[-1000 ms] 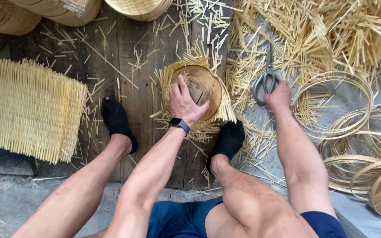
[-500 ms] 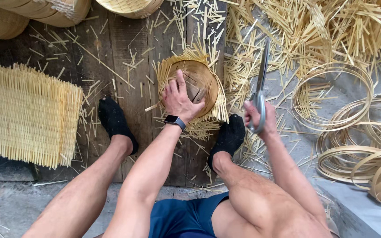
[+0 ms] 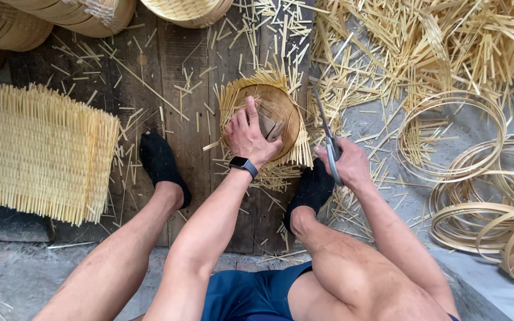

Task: The person weaves bamboo strips into circular trays using a wooden mold. They place a circular frame over a woven mat, fold the edges, and trim excess strips with shears. The finished trays are stacked nearby.

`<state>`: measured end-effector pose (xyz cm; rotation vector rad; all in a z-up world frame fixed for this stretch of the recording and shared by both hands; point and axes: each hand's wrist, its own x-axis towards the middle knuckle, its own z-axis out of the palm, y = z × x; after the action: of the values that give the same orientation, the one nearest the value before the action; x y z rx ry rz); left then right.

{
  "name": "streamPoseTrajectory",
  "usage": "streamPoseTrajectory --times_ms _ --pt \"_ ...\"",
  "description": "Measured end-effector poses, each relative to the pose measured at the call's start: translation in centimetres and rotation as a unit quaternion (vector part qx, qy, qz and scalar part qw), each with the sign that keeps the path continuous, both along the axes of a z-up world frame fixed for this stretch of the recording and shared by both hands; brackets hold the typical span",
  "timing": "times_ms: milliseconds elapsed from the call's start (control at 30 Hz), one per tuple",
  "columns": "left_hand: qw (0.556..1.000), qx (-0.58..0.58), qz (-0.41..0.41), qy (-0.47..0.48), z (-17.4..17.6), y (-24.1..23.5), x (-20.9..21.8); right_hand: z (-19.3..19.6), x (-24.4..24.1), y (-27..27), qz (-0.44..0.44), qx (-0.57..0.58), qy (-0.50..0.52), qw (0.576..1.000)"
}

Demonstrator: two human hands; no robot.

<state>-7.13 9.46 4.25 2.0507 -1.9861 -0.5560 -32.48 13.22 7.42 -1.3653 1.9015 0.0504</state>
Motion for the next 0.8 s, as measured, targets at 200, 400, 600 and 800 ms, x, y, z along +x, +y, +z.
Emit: streamPoseTrajectory --times_ms 200,400,600,800 --pt "0.997 0.003 -0.066 0.029 0.6 0.4 -1.2 -4.0 -1.9 -0.5 0.186 -0.212 0.164 0.945" --pt "0.996 0.025 -0.081 0.024 1.0 0.2 -1.2 -6.8 -4.0 -1.0 0.175 -0.052 0.165 0.969" --pt "0.991 0.013 -0.132 0.027 1.0 -0.3 -1.1 -7.9 -4.3 -2.3 0.220 -0.339 0.201 0.892" --pt "0.978 0.019 -0.206 0.032 1.5 -0.9 -0.1 -11.1 -5.9 -3.1 0.251 -0.167 0.190 0.934"
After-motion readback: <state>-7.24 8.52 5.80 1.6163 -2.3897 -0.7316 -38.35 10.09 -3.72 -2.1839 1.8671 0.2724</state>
